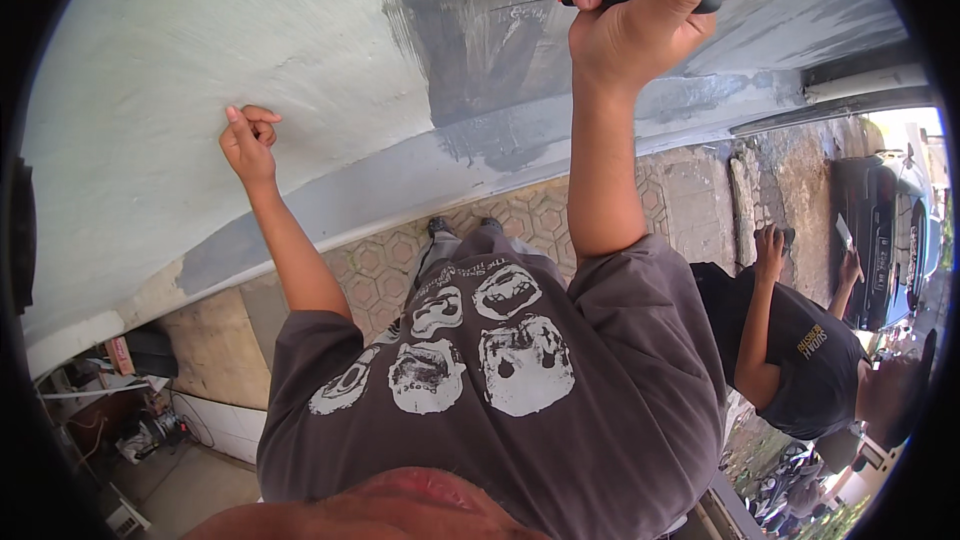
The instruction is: The person scrapes old paint or plaster from a wall and a ceiling beam using a putty knife.
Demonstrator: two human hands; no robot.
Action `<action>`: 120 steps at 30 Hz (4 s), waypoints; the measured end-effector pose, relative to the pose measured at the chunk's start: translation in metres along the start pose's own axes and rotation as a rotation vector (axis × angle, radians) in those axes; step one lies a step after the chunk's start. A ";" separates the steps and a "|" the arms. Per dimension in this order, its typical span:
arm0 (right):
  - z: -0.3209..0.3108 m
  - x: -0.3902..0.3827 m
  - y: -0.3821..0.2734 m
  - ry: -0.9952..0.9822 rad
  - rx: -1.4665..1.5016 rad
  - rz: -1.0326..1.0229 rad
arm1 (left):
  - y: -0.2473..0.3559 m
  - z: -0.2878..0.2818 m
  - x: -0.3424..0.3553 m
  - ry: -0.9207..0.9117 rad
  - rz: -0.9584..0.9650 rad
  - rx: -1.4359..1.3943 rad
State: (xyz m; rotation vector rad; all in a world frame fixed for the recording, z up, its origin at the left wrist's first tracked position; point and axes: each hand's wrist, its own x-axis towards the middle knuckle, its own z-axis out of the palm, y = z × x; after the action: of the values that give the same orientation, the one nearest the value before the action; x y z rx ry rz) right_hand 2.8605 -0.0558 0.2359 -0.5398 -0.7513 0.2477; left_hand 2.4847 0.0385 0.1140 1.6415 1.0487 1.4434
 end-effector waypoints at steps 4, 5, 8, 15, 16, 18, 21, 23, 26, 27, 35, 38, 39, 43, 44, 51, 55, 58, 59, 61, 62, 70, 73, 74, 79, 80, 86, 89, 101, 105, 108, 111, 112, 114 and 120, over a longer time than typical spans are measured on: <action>0.015 -0.011 0.019 -0.039 -0.304 0.061 | -0.003 -0.003 0.001 0.001 -0.006 -0.002; 0.013 -0.012 0.019 0.033 -0.279 0.114 | -0.004 -0.004 0.001 -0.002 -0.003 0.000; 0.005 -0.009 0.015 0.003 0.186 -0.160 | -0.005 -0.005 0.000 -0.018 0.000 -0.018; 0.002 -0.008 0.023 0.012 -0.024 -0.112 | -0.006 -0.001 0.002 0.007 0.018 -0.023; 0.001 -0.008 0.023 0.054 0.199 -0.208 | -0.005 -0.002 0.001 0.003 0.014 -0.020; -0.001 -0.008 0.026 0.079 -0.001 -0.120 | -0.003 -0.002 -0.001 0.011 -0.006 0.000; -0.010 -0.007 0.033 -0.030 -0.011 -0.044 | -0.003 -0.001 -0.001 0.019 0.005 -0.009; -0.015 -0.010 0.038 -0.031 0.110 -0.096 | -0.004 0.000 -0.002 0.030 -0.001 -0.020; -0.013 -0.016 0.042 -0.040 -0.235 0.031 | -0.004 0.001 -0.002 0.031 0.000 -0.001; -0.011 -0.019 0.042 0.001 -0.161 0.019 | -0.003 0.001 -0.001 0.024 -0.004 -0.010; 0.005 -0.013 0.044 -0.029 0.028 -0.098 | -0.004 0.004 0.002 0.035 0.004 -0.065; 0.003 -0.016 0.047 0.020 -0.167 -0.009 | -0.003 -0.001 0.000 0.029 0.004 -0.009; 0.004 -0.017 0.049 -0.002 -0.101 -0.059 | -0.005 0.001 0.002 0.024 0.025 -0.024; 0.008 -0.028 0.025 0.008 -0.109 -0.027 | -0.003 -0.003 -0.006 -0.002 -0.039 0.004; 0.013 -0.025 0.018 -0.015 -0.053 -0.033 | -0.003 -0.001 -0.003 0.003 -0.037 -0.008; 0.032 -0.020 -0.038 -0.167 0.282 -0.030 | -0.001 -0.004 -0.014 -0.064 0.002 0.022; 0.022 -0.065 -0.037 -0.436 -0.459 0.387 | -0.013 -0.025 -0.044 -0.065 -0.003 0.019; 0.018 -0.098 -0.027 -0.817 -0.902 0.459 | -0.027 -0.054 -0.067 -0.094 -0.098 0.030; 0.017 -0.107 -0.024 -0.846 -0.878 0.448 | -0.032 -0.065 -0.076 -0.081 -0.127 0.046; 0.016 -0.121 -0.013 -0.759 -0.922 0.660 | -0.042 -0.089 -0.092 -0.072 -0.180 0.064; 0.014 -0.129 -0.005 -0.765 -0.953 0.708 | -0.048 -0.102 -0.098 -0.055 -0.207 0.050; -0.092 -0.311 0.064 -0.216 -0.287 1.497 | -0.081 -0.204 -0.170 -0.012 -0.384 0.100; -0.126 -0.418 0.069 -0.085 0.011 1.749 | -0.088 -0.229 -0.186 -0.016 -0.430 0.100; -0.133 -0.448 0.069 -0.133 0.093 1.729 | -0.090 -0.235 -0.189 -0.035 -0.431 0.110; -0.140 -0.507 0.076 -0.215 -0.421 1.558 | -0.095 -0.252 -0.190 -0.090 -0.440 0.131; -0.139 -0.505 0.081 -0.249 -0.409 1.583 | -0.095 -0.253 -0.189 -0.096 -0.436 0.142; -0.142 -0.492 0.118 -0.706 -1.781 0.599 | -0.089 -0.246 -0.178 -0.146 -0.409 0.153; -0.151 -0.506 0.116 -0.854 -1.913 0.522 | -0.087 -0.243 -0.177 -0.156 -0.384 0.139; -0.146 -0.487 0.102 -0.869 -1.379 0.722 | -0.089 -0.245 -0.183 -0.113 -0.386 0.105; -0.163 -0.481 0.120 -0.117 -0.291 1.640 | -0.084 -0.242 -0.183 -0.143 -0.396 0.118; -0.177 -0.488 0.117 -0.155 -0.358 1.692 | -0.076 -0.239 -0.181 -0.165 -0.330 0.145; -0.185 -0.495 0.102 -0.169 -0.467 1.678 | -0.069 -0.239 -0.178 -0.153 -0.323 0.120; -0.186 -0.496 0.096 -0.143 -0.472 1.698 | -0.068 -0.240 -0.178 -0.147 -0.325 0.118; -0.186 -0.495 0.082 -0.108 -0.396 1.763 | -0.068 -0.244 -0.177 -0.150 -0.287 0.159; -0.131 -0.490 0.064 -0.405 -0.864 1.464 | -0.073 -0.266 -0.200 -0.054 -0.317 0.106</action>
State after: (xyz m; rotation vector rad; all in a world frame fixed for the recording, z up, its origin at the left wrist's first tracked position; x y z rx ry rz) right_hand 2.6028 -0.2468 -0.1621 -1.8681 -0.7004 1.4532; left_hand 2.2023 -0.1128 -0.0007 1.4968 1.3068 1.1468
